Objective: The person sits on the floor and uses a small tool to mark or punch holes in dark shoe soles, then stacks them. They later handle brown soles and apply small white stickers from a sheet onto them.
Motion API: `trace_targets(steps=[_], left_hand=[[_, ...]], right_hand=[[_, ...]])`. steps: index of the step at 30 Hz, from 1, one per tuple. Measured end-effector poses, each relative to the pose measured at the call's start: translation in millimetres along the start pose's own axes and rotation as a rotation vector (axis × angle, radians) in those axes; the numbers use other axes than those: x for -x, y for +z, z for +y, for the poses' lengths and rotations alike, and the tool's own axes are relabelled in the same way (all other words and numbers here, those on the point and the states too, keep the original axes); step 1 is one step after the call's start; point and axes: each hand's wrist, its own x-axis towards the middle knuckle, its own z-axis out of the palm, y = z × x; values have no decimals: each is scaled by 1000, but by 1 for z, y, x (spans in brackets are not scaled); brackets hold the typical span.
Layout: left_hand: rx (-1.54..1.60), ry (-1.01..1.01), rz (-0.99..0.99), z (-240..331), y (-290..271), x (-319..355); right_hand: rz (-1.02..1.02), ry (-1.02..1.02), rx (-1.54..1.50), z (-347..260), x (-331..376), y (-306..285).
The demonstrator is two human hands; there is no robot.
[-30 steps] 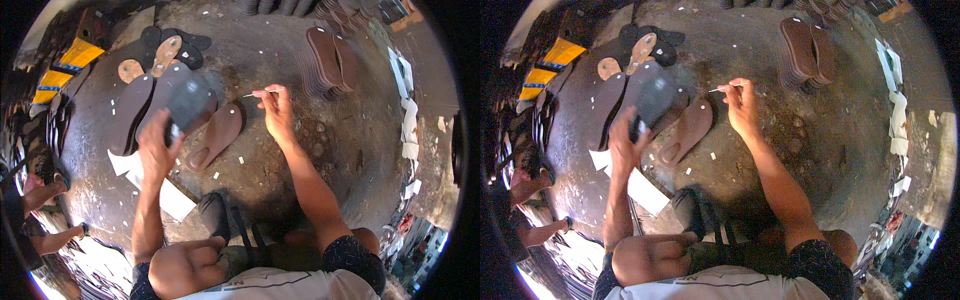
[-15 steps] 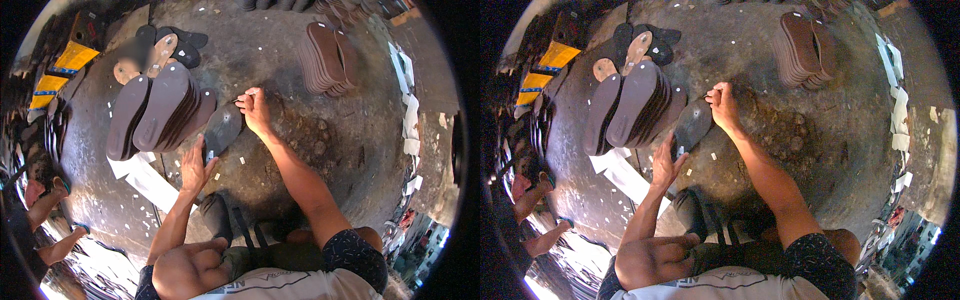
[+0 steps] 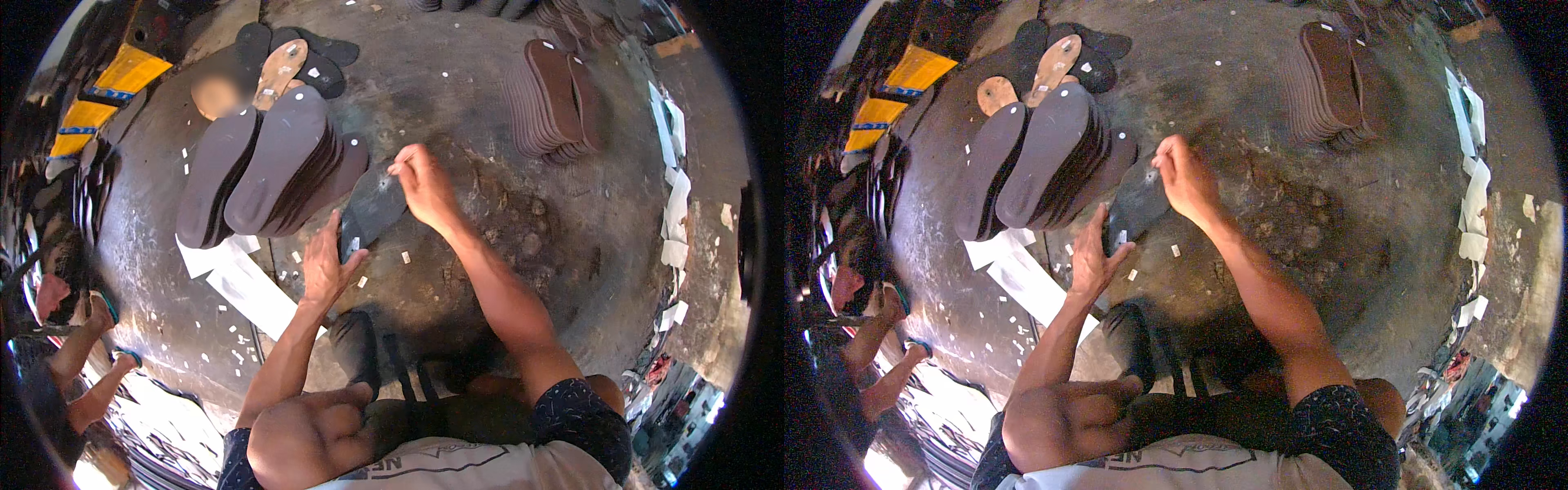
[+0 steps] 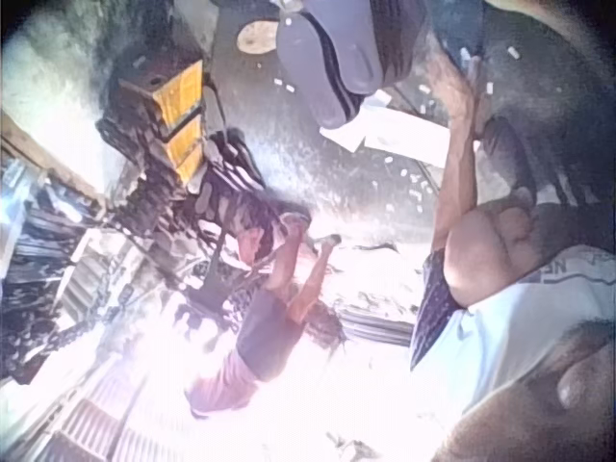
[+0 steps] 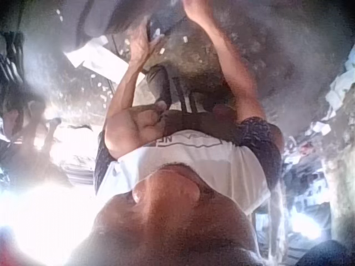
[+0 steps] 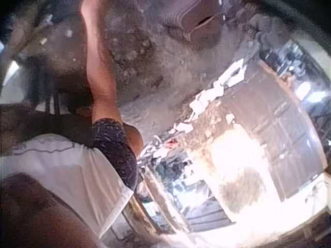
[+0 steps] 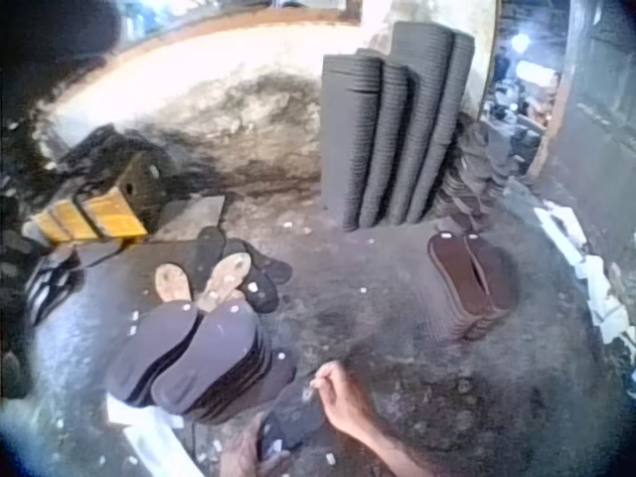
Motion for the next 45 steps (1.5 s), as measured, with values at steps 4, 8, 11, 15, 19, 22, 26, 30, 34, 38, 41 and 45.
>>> trace_targets(steps=[4, 8, 11, 15, 19, 22, 26, 30, 34, 38, 41, 45], left_hand=[[107, 65, 65, -5, 2, 0], [124, -115, -46, -5, 2, -1], [152, -89, -31, -9, 2, 0], [125, -131, -62, -8, 5, 2], [154, 11, 33, -8, 4, 0], [130, -27, 0, -5, 4, 0], [-37, 21, -142, 3, -14, -9], [-96, 219, 148, 34, -101, -39], [-206, 49, 195, 21, -174, -82], [-251, 139, 255, 35, -149, -66], [-64, 236, 145, 42, -89, -21], [-9, 113, 25, 17, -12, 0]], right_hand=[[-102, -76, 15, -16, 32, 38], [-132, -93, -75, -19, 65, 86], [-111, 78, -285, -22, 52, 75], [-158, -102, -60, -25, 67, 76], [-124, -103, -93, -26, 55, 50], [-236, -124, 70, -23, 92, 49], [-318, -10, -165, -35, 68, 34], [66, -5, -540, -67, 31, -34], [226, -17, -463, -56, 12, -69], [287, 81, -431, -28, 15, -71], [329, 52, -450, 9, 6, -44], [228, 161, -408, 52, -3, 0]])
